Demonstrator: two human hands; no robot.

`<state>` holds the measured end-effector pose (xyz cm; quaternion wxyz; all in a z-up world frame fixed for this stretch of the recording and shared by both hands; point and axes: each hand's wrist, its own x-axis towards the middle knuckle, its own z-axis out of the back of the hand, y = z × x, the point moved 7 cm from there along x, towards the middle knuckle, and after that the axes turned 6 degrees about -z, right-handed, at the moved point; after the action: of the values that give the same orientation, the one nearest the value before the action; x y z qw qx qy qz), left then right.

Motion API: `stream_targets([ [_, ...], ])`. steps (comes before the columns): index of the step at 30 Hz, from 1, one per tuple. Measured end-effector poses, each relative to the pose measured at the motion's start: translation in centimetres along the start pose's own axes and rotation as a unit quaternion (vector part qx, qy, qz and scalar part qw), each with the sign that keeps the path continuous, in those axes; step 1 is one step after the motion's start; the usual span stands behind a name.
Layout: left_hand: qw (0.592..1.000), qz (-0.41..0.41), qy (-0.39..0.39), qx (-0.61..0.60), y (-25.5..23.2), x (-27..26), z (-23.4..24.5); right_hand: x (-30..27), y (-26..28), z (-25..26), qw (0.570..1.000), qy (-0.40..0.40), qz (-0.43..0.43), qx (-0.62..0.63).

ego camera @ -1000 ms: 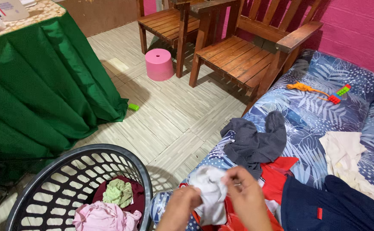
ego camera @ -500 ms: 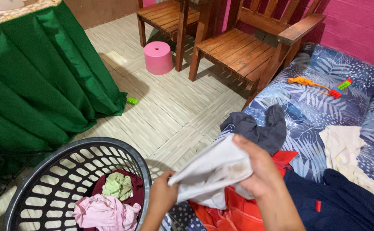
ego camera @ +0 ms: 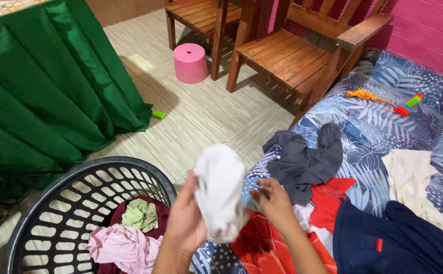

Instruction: The person sorts clothing items by picking them up from a bed and placing them into a laundry basket.

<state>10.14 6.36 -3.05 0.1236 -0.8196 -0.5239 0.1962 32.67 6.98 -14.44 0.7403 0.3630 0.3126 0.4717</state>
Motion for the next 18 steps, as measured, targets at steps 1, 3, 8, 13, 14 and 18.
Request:
stream_targets([
  [1,1.000,-0.003,0.001,0.000,0.0,0.2,0.1,-0.8,2.3,-0.3,0.962,0.106,-0.026,0.252],
  [3,0.997,0.054,0.016,0.046,1.5,0.4,0.8,-3.2,6.7,-0.5,0.849,0.207,-0.050,0.483],
  [8,0.988,0.139,0.055,0.028,4.8,-0.1,3.4,-7.9,4.8,-5.3,0.738,0.316,-0.278,0.527],
  [13,0.957,0.163,0.039,0.237,2.0,0.5,8.1,-6.2,2.8,-5.5,0.813,0.359,-0.199,0.412],
  [14,0.922,0.136,-0.056,0.359,0.4,1.1,10.1,-5.5,2.5,-5.1,0.834,0.342,-0.200,0.385],
  [18,0.813,0.059,-0.169,0.554,-5.2,0.7,12.7,-1.9,3.1,-1.2,0.856,0.231,-0.139,0.440],
])
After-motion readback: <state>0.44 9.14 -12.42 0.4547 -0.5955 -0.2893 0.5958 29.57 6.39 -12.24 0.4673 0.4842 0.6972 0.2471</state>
